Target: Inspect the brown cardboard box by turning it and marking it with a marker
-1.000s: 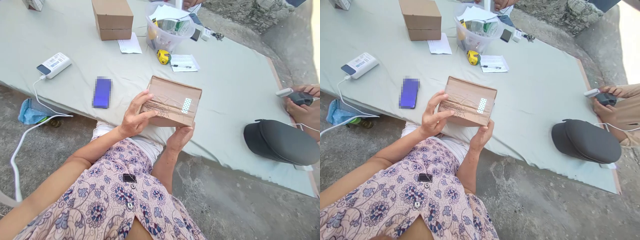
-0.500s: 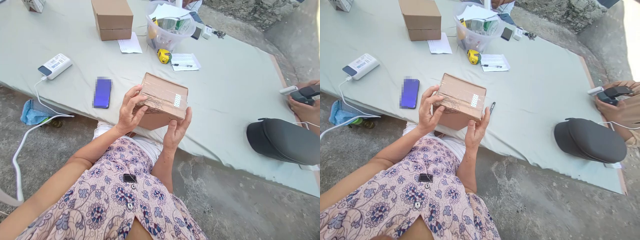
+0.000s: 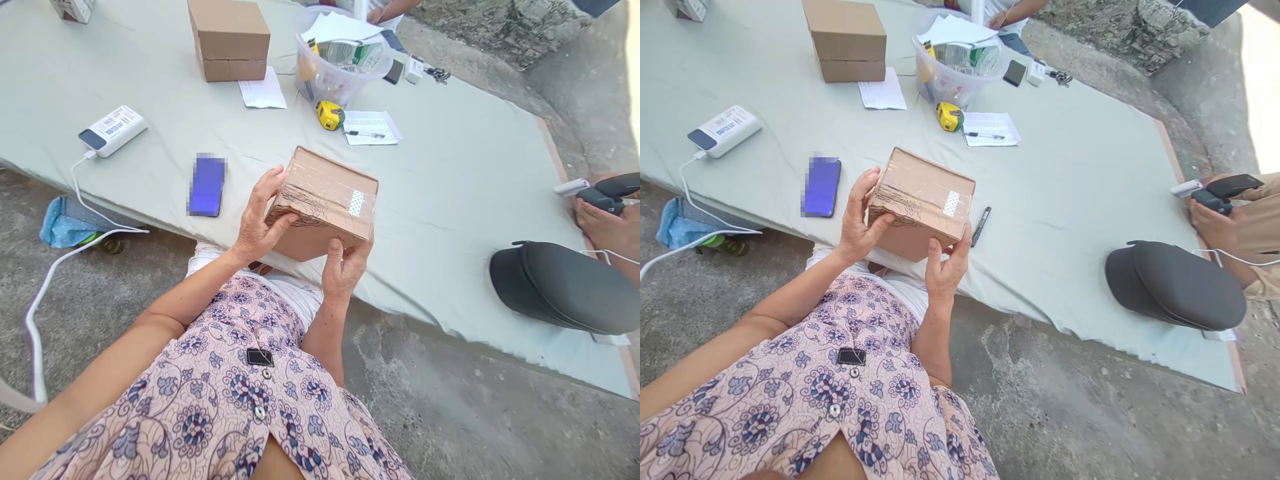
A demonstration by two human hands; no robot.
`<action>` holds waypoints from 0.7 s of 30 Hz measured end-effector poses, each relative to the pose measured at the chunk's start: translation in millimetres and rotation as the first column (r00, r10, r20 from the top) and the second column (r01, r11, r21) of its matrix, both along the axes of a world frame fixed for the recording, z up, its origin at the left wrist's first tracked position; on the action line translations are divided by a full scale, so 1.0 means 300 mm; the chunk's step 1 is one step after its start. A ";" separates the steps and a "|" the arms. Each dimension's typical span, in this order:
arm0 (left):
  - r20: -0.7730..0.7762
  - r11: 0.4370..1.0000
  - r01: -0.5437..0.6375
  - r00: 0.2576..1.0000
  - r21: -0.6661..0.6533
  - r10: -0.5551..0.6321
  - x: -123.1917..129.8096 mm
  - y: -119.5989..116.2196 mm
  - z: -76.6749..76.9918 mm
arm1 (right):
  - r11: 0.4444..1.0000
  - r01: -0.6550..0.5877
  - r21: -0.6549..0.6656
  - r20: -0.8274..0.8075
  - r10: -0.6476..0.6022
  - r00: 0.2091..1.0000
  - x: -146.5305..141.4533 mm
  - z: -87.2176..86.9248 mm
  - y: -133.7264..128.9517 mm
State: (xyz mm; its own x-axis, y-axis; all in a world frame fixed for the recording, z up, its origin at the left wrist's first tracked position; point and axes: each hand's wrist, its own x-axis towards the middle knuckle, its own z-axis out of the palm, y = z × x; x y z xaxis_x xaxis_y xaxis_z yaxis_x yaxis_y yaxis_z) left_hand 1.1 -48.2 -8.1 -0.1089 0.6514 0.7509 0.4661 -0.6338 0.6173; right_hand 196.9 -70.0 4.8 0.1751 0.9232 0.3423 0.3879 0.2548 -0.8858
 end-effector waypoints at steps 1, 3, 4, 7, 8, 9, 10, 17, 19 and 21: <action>0.016 0.999 0.020 1.000 -0.042 -0.020 -0.004 0.006 -0.014 | 1.000 0.001 -0.001 0.002 -0.001 1.000 0.000 0.000 0.001; 0.039 0.988 0.087 0.996 -0.129 -0.082 -0.014 0.022 -0.051 | 1.000 0.012 0.000 0.008 -0.012 1.000 0.001 -0.001 0.003; 0.053 0.977 0.132 0.991 -0.168 -0.125 -0.019 0.032 -0.070 | 1.000 0.017 0.002 0.009 -0.017 1.000 0.001 -0.002 0.005; 0.111 0.932 0.271 0.962 -0.242 -0.251 -0.036 0.061 -0.123 | 1.000 0.025 0.004 0.010 -0.025 1.000 0.000 -0.004 0.008; 0.125 0.915 0.307 0.951 -0.260 -0.284 -0.041 0.068 -0.136 | 1.000 0.029 0.003 0.012 -0.029 1.000 0.000 -0.005 0.009; 0.136 0.898 0.341 0.939 -0.277 -0.315 -0.047 0.073 -0.147 | 0.999 0.033 0.003 0.013 -0.033 0.999 0.000 -0.006 0.010; 0.145 0.880 0.374 0.927 -0.293 -0.346 -0.053 0.077 -0.157 | 0.999 0.036 0.005 0.014 -0.036 0.999 0.000 -0.007 0.011; 0.102 0.852 0.380 0.924 -0.360 -0.369 -0.074 0.084 -0.217 | 1.000 0.009 0.010 -0.002 -0.009 1.000 -0.016 -0.001 0.011; 0.086 0.871 0.350 0.936 -0.344 -0.342 -0.065 0.086 -0.232 | 0.999 0.017 0.049 0.001 -0.017 1.000 -0.029 0.009 0.009; 0.080 0.884 0.336 0.941 -0.326 -0.328 -0.052 0.088 -0.242 | 0.992 0.048 0.115 0.030 -0.051 0.998 -0.045 0.022 0.005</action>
State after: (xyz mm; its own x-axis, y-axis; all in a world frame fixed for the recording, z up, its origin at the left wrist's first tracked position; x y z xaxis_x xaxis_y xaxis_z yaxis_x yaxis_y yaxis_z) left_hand -14.6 -21.8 -80.8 0.1436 0.8619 0.4864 0.2481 -0.5071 0.8254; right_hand 183.4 -68.4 11.5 0.2066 0.8682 0.4511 0.4306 0.3333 -0.8387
